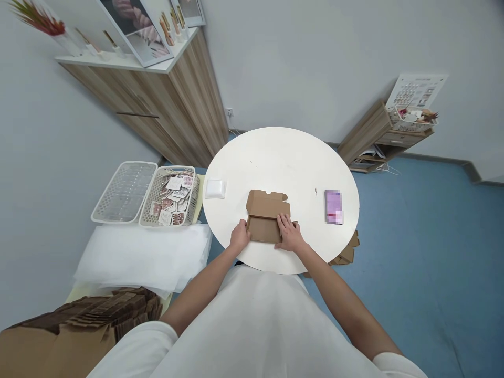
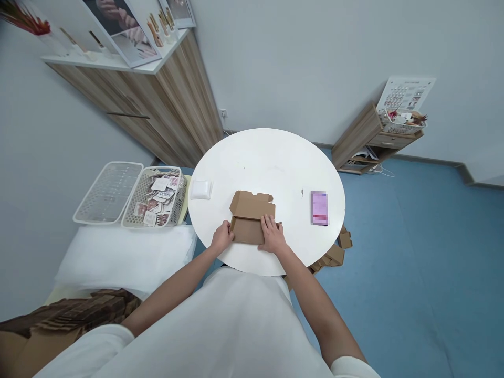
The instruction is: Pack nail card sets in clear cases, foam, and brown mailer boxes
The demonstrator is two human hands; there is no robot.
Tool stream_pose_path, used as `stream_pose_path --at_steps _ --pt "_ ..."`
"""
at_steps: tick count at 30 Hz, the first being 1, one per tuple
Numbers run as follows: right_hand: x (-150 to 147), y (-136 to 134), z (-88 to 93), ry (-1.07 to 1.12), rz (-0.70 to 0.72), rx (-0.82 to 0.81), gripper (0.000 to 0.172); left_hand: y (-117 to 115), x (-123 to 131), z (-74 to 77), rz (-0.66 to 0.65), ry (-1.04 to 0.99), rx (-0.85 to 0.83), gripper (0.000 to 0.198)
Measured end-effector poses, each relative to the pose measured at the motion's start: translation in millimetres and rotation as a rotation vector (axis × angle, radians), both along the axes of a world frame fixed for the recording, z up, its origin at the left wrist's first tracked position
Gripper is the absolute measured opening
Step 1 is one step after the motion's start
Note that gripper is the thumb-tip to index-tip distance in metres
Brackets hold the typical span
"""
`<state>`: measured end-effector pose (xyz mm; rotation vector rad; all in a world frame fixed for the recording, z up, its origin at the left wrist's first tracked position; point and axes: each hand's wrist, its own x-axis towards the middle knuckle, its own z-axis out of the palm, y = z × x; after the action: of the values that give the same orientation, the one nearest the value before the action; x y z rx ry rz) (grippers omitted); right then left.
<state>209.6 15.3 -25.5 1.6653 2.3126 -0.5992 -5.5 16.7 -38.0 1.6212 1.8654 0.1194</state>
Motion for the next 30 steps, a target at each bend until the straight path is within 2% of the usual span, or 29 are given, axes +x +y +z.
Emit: stream_pose_path --at_steps 5,8,10,12,14,16,18,23,26,30 --pt "1.8 -0.9 0.8 0.003 0.022 -0.011 0.115 3.2 4.7 2.1 0.001 0.074 -0.016 0.021" --pt "3.3 -0.6 0.6 0.005 0.017 -0.011 0.113 0.6 1.3 1.6 0.006 0.028 -0.014 0.025" --pt "4.3 -0.9 0.1 0.005 0.014 -0.007 0.111 -2.4 -5.3 2.1 -0.01 -0.059 0.016 0.039" --pt "5.2 -1.6 -0.3 0.007 0.017 0.0 0.109 -4.1 -13.3 4.2 -0.072 -0.149 0.054 0.069" --pt "5.8 -2.2 -0.5 0.012 0.025 0.007 0.108 -2.7 -19.2 7.6 -0.194 -0.203 0.073 0.101" --pt "5.9 -2.1 -0.1 0.016 0.032 0.013 0.108 2.3 -21.0 10.8 -0.317 -0.2 0.058 0.118" --pt "5.7 -1.4 0.7 0.02 0.038 0.015 0.108 9.2 -19.2 12.4 -0.368 -0.157 0.022 0.123" --pt "9.7 -4.4 3.9 0.069 0.005 0.023 0.109 19.4 -13.0 9.7 -0.378 -0.099 -0.017 0.121" --pt "19.8 -16.5 2.8 0.166 -0.176 0.066 0.104 18.8 -12.7 8.5 -0.374 -0.103 -0.014 0.121" --pt "37.4 -37.9 -5.6 0.462 -0.695 0.084 0.092 17.3 -12.3 9.0 -0.361 -0.126 -0.015 0.121"
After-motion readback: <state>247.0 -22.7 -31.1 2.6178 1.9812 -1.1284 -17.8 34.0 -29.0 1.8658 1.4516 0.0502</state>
